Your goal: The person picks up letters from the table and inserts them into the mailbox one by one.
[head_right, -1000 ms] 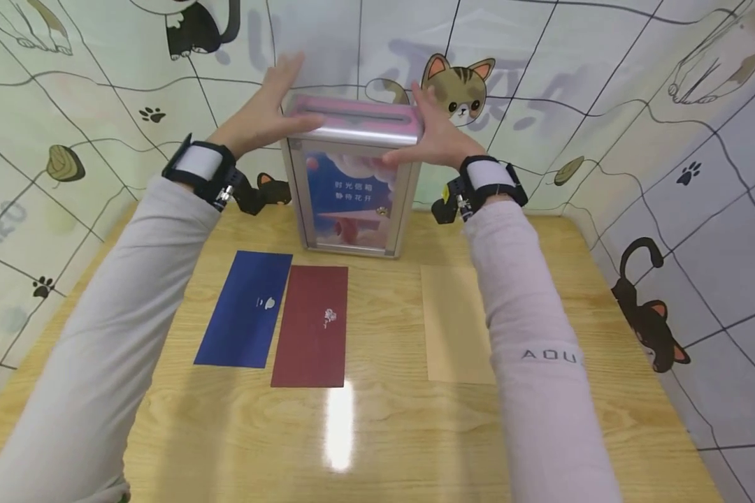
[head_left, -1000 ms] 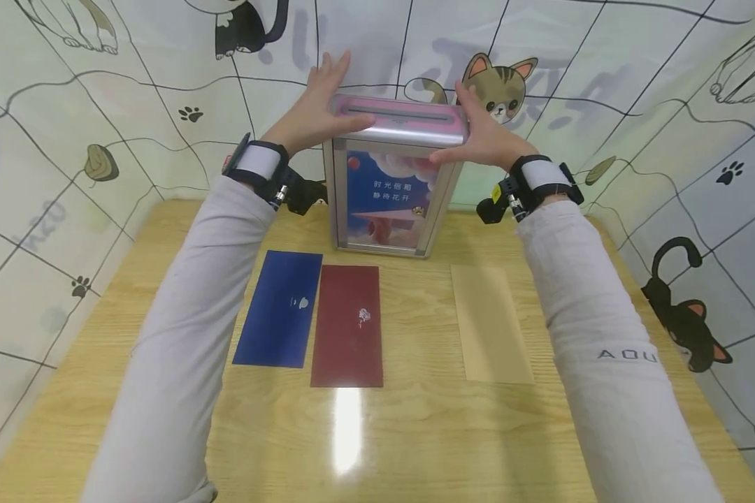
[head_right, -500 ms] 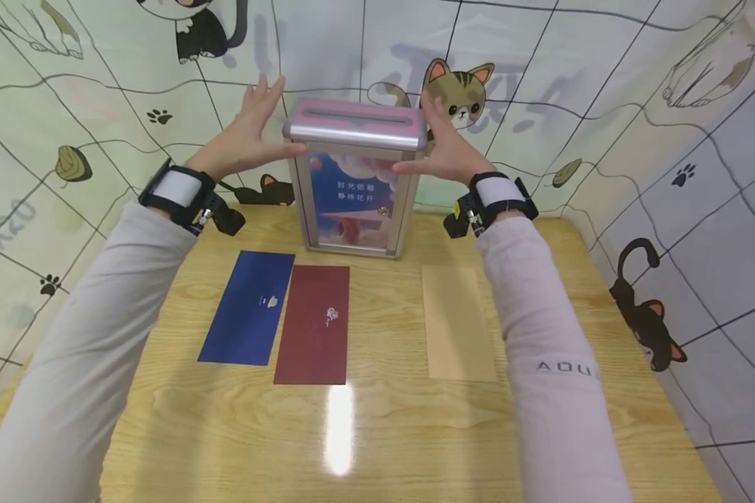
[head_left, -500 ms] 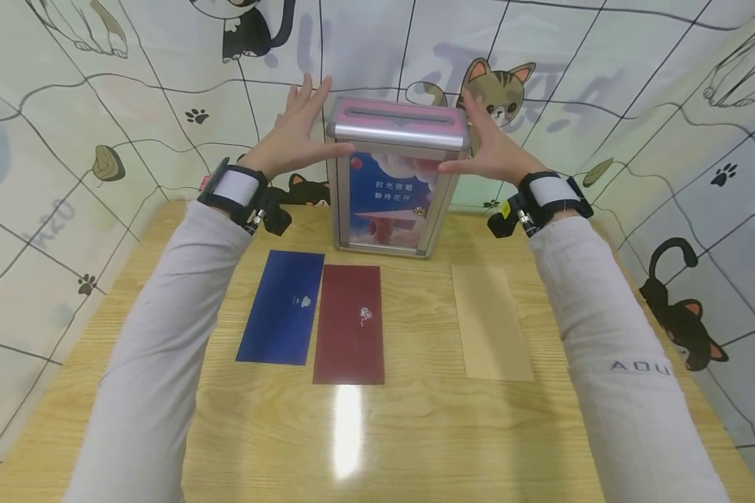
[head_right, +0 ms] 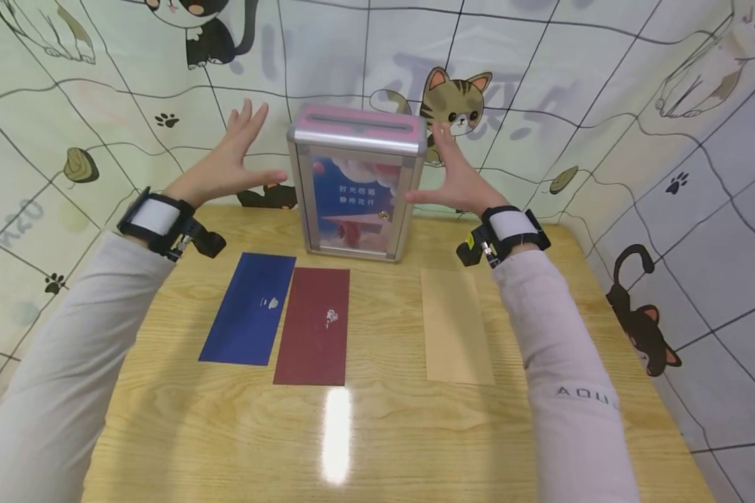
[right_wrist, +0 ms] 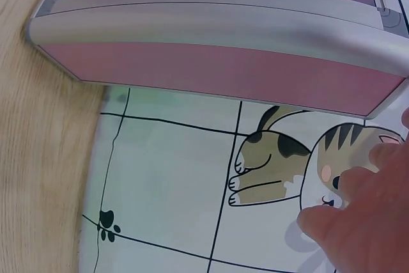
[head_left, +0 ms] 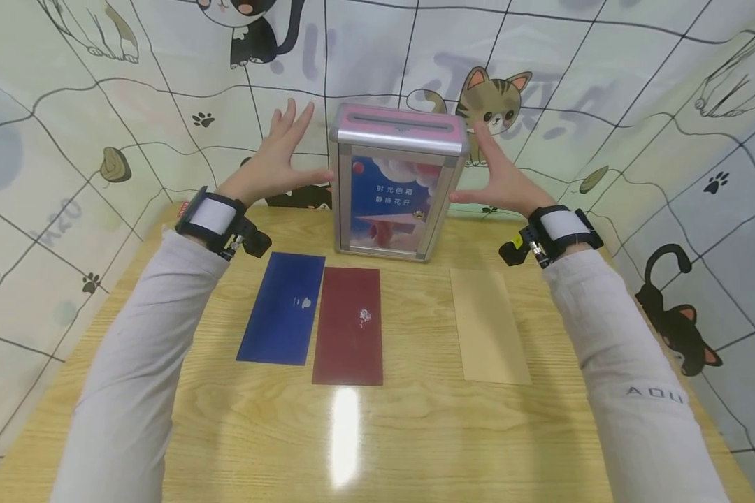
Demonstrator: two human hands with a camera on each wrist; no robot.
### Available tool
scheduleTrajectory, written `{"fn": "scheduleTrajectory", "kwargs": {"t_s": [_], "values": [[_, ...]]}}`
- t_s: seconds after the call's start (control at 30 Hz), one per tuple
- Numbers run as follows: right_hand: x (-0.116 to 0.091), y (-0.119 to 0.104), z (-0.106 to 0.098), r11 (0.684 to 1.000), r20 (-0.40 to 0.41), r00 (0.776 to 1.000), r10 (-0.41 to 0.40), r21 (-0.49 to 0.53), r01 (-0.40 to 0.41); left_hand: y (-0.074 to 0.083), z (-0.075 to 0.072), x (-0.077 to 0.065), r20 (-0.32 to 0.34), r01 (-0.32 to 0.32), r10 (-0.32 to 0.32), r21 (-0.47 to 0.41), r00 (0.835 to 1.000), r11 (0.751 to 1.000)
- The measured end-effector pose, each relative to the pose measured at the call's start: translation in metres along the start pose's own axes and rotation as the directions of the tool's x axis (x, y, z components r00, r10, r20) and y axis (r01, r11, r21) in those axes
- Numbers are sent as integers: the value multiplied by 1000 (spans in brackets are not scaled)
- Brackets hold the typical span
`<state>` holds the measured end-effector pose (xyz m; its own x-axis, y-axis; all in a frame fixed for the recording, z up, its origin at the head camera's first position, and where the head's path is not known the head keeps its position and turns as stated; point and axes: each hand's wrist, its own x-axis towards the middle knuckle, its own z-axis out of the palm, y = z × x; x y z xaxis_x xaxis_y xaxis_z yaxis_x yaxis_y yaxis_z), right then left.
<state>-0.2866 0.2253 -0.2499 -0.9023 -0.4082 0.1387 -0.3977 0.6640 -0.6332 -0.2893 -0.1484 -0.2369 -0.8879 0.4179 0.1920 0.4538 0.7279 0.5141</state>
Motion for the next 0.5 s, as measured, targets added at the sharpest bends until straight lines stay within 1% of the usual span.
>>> {"fn": "scheduleTrajectory", "kwargs": {"t_s": [0.07, 0.17, 0.3, 0.4, 0.5], "values": [[-4, 0, 2, 1000, 2, 1000, 6, 0, -6, -2, 0, -4, -8, 9, -9, 4, 1000, 1000], [-10, 2, 4, 999, 3, 1000, 19, -30, -19, -7, 1, -10, -16, 11, -11, 15, 1000, 1000], [-18, 4, 6, 998, 1, 1000, 26, -63, -26, -12, 2, -21, -20, -2, 3, 19, 1000, 1000], [-25, 6, 8, 998, -2, 1000, 26, -62, -26, -16, 3, -29, -15, -11, 11, 12, 1000, 1000], [-33, 7, 11, 997, 6, 999, 32, -66, -31, -20, 6, -36, -7, -21, 22, 25, 1000, 999]]}}
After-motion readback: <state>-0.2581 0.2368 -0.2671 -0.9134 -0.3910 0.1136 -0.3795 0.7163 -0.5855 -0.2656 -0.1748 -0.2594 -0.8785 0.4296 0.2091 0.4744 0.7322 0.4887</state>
